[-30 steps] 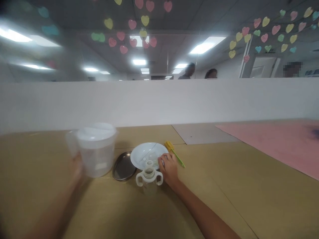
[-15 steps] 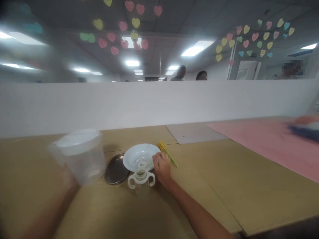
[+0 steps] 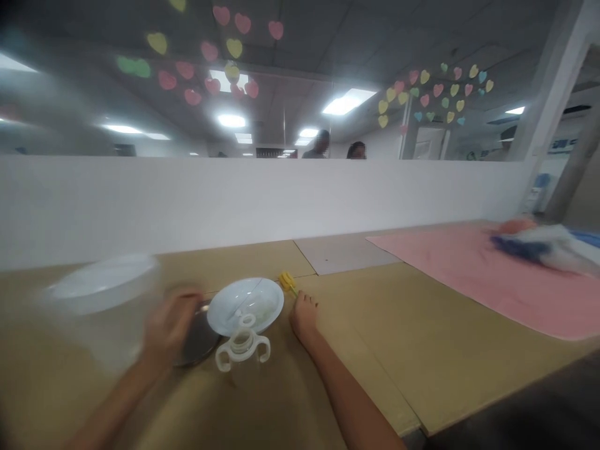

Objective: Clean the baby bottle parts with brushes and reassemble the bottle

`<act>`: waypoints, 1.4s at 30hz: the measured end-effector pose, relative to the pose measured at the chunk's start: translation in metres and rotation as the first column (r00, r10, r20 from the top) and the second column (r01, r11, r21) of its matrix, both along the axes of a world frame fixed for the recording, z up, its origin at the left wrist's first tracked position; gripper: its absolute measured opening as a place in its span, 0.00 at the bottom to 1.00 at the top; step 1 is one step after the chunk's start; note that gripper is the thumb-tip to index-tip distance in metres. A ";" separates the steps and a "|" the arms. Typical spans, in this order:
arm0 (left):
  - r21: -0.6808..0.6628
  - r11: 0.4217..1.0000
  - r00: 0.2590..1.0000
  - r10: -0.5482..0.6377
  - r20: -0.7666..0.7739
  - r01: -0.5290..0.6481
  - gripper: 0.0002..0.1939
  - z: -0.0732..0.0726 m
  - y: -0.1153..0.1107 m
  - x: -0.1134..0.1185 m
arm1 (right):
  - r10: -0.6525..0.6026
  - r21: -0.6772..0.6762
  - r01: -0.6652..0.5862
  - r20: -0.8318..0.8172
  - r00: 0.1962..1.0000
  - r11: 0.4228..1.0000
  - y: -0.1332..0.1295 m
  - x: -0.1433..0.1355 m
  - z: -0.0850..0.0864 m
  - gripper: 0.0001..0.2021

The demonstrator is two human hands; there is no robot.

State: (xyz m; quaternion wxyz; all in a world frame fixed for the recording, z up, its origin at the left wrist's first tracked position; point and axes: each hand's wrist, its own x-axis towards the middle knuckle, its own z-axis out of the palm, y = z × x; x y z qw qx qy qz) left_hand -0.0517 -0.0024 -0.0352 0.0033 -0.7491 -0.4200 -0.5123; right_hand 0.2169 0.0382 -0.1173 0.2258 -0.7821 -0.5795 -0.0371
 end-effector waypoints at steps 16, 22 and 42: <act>-0.493 0.866 0.712 -0.296 -0.636 -0.081 0.13 -0.022 0.074 0.097 | 0.000 -0.001 0.000 -0.003 1.000 1.000 -0.002 -0.001 -0.002 0.18; -0.374 0.910 0.778 -0.103 -0.620 -0.177 0.15 -0.012 0.056 0.081 | 0.003 0.030 -0.002 -0.044 0.999 1.000 0.000 0.004 -0.002 0.18; -0.330 0.926 0.939 -0.067 0.336 0.184 0.21 0.008 0.059 0.053 | 0.320 0.601 -0.232 -0.041 0.946 0.765 -0.017 -0.014 0.016 0.20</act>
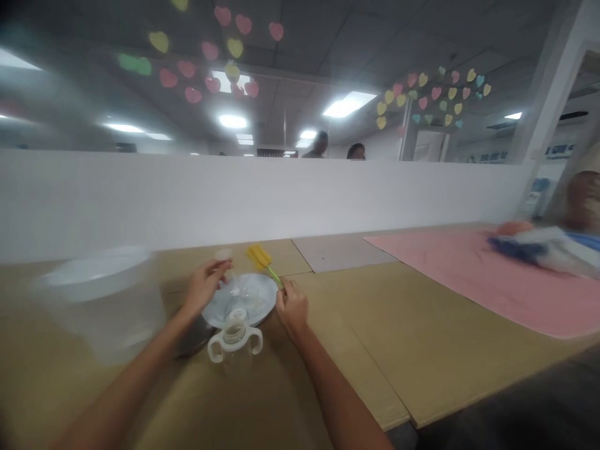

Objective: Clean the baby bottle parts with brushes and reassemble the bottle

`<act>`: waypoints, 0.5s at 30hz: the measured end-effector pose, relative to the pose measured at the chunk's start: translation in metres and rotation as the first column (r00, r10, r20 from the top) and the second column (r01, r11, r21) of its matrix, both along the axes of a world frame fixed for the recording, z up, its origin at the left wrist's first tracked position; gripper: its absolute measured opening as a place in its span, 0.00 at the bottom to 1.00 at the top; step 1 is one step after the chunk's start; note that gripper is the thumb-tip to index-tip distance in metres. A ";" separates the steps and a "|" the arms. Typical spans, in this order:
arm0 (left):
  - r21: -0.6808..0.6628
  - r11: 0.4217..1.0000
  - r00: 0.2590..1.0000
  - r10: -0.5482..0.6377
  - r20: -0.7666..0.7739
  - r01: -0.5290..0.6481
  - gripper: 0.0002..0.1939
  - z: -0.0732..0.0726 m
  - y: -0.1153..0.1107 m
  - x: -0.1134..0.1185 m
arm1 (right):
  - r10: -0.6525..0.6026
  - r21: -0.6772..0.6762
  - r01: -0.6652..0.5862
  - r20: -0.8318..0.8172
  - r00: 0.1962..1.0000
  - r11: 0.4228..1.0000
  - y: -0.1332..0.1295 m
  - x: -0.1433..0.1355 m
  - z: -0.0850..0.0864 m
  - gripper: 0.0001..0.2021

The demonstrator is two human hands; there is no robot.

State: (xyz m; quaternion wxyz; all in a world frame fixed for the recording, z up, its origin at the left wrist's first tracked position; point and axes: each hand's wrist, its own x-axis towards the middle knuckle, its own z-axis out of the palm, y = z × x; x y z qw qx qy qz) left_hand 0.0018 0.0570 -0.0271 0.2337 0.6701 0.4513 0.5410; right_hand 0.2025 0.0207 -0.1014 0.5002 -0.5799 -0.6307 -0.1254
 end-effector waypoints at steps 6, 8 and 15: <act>0.059 0.998 0.936 0.013 0.352 -0.036 0.17 0.007 -0.002 0.008 | 0.131 -0.062 -0.121 0.203 0.970 0.991 -0.003 -0.008 -0.005 0.18; -0.001 1.000 0.898 0.003 0.440 -0.003 0.17 0.009 -0.002 0.006 | 0.134 -0.054 -0.124 0.233 0.963 0.991 -0.003 -0.008 -0.006 0.16; -0.044 0.999 0.958 0.036 0.284 -0.024 0.21 0.008 -0.005 0.004 | 0.056 0.092 -0.058 0.022 0.998 0.994 -0.006 -0.006 0.001 0.19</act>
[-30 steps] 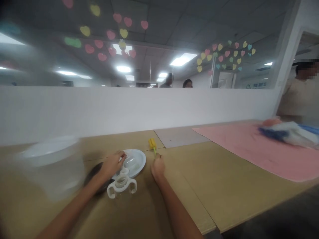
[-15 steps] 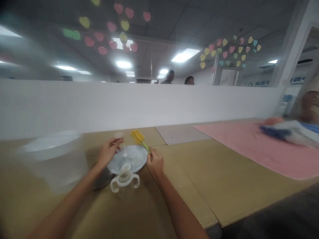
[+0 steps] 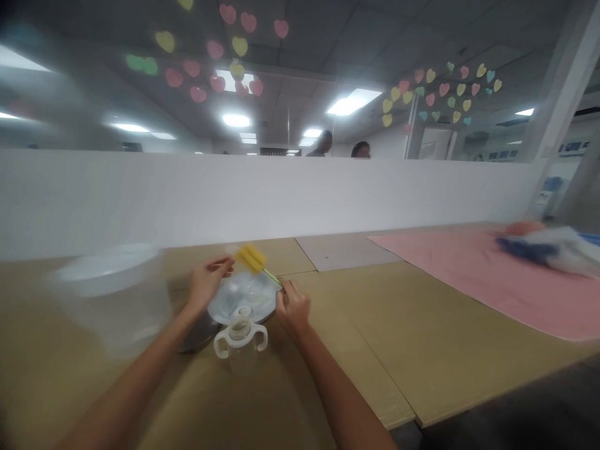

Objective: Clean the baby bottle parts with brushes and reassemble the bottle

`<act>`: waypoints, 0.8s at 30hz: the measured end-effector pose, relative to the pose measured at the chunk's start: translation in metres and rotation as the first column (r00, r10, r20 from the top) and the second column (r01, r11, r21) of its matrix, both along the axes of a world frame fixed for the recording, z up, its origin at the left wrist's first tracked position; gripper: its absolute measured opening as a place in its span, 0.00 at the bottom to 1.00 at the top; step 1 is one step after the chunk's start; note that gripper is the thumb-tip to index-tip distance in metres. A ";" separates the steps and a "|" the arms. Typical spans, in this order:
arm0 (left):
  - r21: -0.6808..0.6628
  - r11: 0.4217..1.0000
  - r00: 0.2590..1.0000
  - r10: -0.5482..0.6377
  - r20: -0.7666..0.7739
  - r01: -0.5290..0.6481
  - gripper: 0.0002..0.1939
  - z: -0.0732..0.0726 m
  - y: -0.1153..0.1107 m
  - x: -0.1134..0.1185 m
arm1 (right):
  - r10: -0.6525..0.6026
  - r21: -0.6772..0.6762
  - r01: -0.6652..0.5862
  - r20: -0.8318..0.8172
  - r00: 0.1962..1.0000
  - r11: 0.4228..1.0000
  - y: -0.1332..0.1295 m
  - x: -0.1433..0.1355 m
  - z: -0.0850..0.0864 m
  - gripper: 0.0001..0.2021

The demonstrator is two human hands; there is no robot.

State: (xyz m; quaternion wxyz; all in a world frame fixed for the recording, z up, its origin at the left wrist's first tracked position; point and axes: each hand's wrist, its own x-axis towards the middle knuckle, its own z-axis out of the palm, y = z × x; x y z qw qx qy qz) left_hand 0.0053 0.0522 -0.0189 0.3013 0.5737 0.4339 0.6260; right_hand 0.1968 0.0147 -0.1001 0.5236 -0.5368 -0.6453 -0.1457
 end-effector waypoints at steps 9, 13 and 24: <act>0.006 0.982 0.950 0.187 -0.251 -0.191 0.21 -0.024 -0.020 -0.040 | -0.179 -0.129 0.185 0.053 0.982 0.974 0.001 0.002 0.006 0.17; 0.084 0.942 0.779 0.316 -0.541 -0.324 0.15 -0.042 -0.025 -0.067 | -0.199 -0.199 0.207 0.063 0.978 0.958 0.000 0.001 0.007 0.17; -0.001 0.897 0.318 0.155 -0.935 -0.442 0.10 -0.067 -0.021 -0.074 | -0.234 -0.344 0.262 0.119 0.965 0.902 0.000 0.005 0.011 0.15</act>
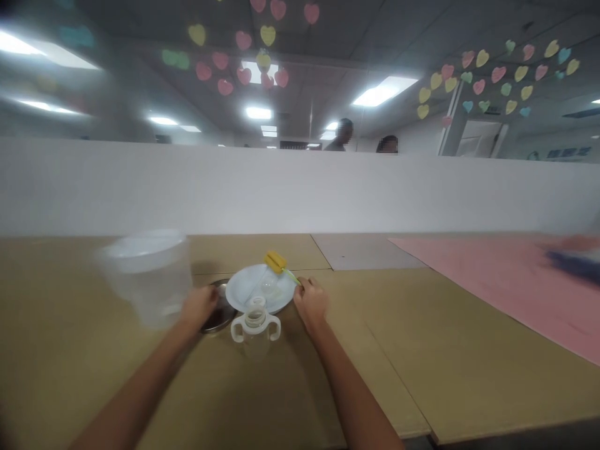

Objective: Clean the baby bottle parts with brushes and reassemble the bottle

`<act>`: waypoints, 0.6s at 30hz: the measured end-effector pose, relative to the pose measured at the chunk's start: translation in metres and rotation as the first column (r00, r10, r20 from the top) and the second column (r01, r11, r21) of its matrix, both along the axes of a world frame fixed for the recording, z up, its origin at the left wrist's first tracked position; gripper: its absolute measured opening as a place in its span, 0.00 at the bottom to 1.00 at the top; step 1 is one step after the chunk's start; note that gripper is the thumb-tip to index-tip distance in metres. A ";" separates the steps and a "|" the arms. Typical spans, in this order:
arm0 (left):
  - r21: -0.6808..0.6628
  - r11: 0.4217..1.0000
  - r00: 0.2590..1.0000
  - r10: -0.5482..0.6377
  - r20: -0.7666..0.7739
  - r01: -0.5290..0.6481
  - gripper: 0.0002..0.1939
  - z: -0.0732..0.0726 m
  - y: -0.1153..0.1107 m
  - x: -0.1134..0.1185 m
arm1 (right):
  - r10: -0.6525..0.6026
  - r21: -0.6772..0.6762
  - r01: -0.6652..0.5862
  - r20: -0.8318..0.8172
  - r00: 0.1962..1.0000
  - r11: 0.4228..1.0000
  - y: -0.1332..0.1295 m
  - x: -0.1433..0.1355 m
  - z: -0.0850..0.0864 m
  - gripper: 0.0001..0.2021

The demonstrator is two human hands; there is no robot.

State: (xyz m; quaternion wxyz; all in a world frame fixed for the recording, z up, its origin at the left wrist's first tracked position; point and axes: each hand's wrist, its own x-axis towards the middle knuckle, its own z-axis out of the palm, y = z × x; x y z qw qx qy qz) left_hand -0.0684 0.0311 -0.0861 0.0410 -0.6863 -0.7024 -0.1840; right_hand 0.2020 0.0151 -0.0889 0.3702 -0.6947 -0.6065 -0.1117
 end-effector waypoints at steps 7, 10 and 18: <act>0.073 0.953 0.953 -0.289 -0.088 0.296 0.16 0.040 0.006 0.052 | -0.034 -0.028 0.033 -0.038 0.999 0.999 -0.003 0.000 0.004 0.15; 0.030 0.915 0.912 -0.399 -0.093 0.403 0.17 0.045 0.024 0.089 | -0.047 -0.047 0.044 -0.053 0.997 0.998 -0.004 0.002 0.004 0.15; 0.053 0.892 0.893 -0.448 -0.036 0.449 0.21 0.031 0.031 0.100 | -0.059 -0.029 0.057 -0.095 0.994 0.998 -0.001 0.008 0.002 0.15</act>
